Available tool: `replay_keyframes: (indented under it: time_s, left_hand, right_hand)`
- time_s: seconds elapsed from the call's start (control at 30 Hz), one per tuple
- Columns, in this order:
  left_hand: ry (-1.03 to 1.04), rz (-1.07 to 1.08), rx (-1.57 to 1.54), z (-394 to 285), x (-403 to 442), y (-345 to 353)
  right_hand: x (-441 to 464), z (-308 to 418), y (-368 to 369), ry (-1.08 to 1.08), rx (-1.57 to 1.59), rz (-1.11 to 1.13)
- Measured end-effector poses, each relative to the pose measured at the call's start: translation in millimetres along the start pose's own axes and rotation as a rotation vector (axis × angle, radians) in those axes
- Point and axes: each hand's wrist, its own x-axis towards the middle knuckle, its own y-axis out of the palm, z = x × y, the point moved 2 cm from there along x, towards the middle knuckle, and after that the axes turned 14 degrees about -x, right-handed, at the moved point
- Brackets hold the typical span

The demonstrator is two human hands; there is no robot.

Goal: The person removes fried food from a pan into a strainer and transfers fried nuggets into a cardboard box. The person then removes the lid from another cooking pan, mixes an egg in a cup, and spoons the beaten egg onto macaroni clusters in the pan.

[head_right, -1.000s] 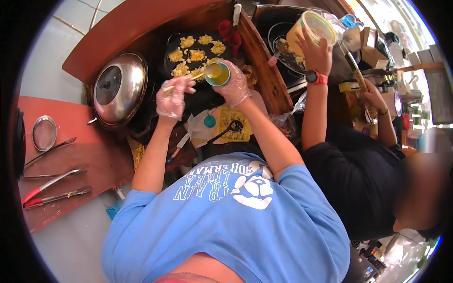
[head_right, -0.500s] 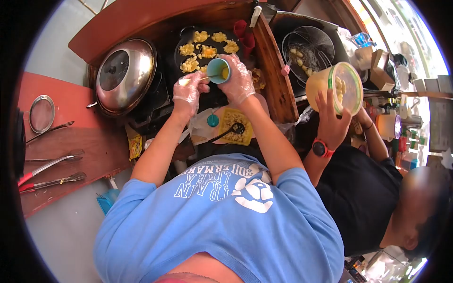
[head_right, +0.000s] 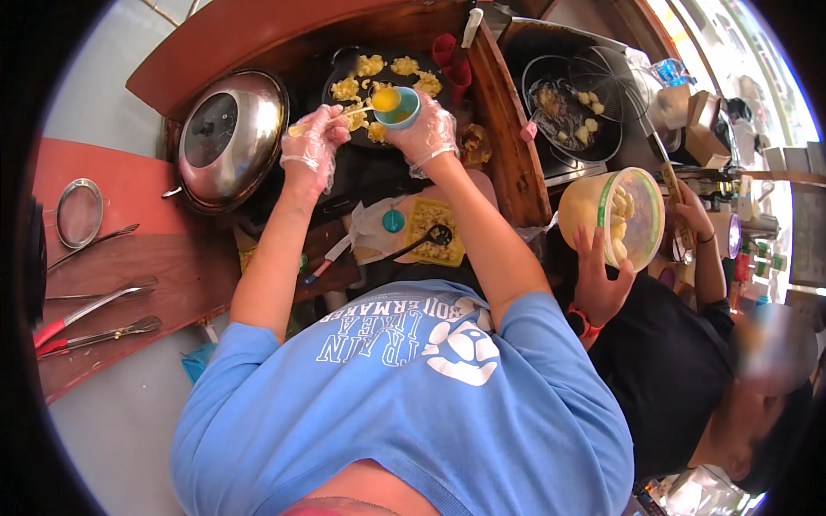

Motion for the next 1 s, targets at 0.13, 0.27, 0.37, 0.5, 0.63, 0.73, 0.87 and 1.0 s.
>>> replay_keyframes:
  time_s: [0.13, 0.27, 0.37, 0.5, 0.63, 0.73, 0.87, 1.0]
  left_hand:
    - [0.085, -0.03, -0.024, -23.0, 6.2, -2.1]
    - [0.129, -0.049, -0.016, -36.9, 12.7, -18.3]
    - [0.251, -0.113, 0.083, -41.5, 12.8, -25.9]
    - [0.301, -0.182, 0.137, -36.3, 13.4, -32.9]
    - [0.392, -0.205, 0.157, -29.9, 14.8, -37.4]
    - [0.422, -0.224, 0.151, -28.3, 15.6, -40.5]
    - [0.442, -0.237, 0.149, -27.2, 15.9, -45.3]
    - [0.399, -0.27, 0.076, -24.5, 18.0, -50.7]
  right_hand:
    - [4.5, 4.8, -2.3, 0.009, -0.016, 0.035]
    - [1.7, 0.9, -4.6, 0.016, 0.025, 0.019]
    - [-1.7, -1.2, -13.0, 0.03, 0.024, -0.002]
    - [-7.7, -10.0, -25.6, 0.084, 0.097, -0.047]
    - [-14.1, -16.9, -38.8, 0.126, 0.176, -0.071]
    - [-20.9, -22.2, -44.7, 0.147, 0.165, -0.082]
    - [-32.1, -29.1, -47.9, 0.166, 0.157, -0.103]
    - [-43.3, -31.1, -53.5, 0.183, 0.169, -0.106]
